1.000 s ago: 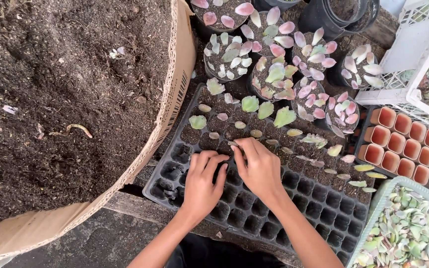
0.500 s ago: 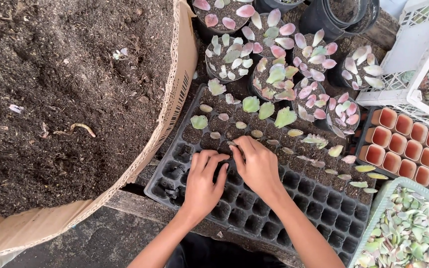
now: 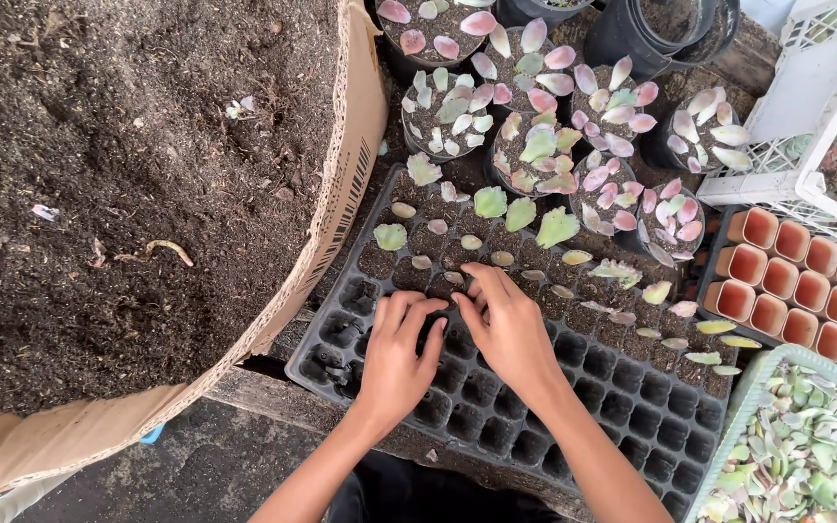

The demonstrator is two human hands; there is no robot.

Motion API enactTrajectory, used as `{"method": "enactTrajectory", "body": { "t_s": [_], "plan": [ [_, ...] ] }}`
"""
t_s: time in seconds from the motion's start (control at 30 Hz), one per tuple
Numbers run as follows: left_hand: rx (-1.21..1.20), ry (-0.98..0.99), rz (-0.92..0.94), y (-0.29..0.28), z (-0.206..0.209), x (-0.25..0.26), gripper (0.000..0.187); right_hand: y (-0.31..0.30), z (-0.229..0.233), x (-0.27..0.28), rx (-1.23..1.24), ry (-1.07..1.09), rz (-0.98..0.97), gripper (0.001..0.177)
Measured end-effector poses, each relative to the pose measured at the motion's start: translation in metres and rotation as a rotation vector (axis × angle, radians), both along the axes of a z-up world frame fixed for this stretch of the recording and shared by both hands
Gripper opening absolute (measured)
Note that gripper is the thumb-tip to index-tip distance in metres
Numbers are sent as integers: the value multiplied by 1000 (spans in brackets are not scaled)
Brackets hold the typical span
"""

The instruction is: The person fills a seedling tray with soil from a large bag and places succulent leaves into the cells. The person repeatedly scoops soil and presses it into the tray, then arranges leaves from a container into the prepared cells.

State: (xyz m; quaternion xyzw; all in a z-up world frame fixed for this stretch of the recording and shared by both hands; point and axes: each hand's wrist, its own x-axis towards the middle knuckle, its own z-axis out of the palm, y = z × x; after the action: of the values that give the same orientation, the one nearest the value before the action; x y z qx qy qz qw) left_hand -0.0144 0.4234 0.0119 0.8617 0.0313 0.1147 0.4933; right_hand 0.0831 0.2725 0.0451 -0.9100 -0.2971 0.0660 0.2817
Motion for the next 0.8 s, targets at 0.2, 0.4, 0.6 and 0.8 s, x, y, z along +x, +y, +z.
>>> {"method": "enactTrajectory", "body": {
  "t_s": [0.2, 0.4, 0.6, 0.8],
  "plan": [
    [-10, -32, 8, -1, 10, -3, 13, -12, 12, -25, 63, -92, -91, 26],
    [-64, -276, -27, 18, 13, -25, 29, -28, 28, -34, 270, 48, -72, 23],
    [185, -543, 89, 81, 89, -43, 74, -23, 118, -9, 340, -130, -10, 16],
    [267, -261, 193, 142, 168, -59, 60, 35, 174, -9, 374, -202, 309, 20]
  ]
}}
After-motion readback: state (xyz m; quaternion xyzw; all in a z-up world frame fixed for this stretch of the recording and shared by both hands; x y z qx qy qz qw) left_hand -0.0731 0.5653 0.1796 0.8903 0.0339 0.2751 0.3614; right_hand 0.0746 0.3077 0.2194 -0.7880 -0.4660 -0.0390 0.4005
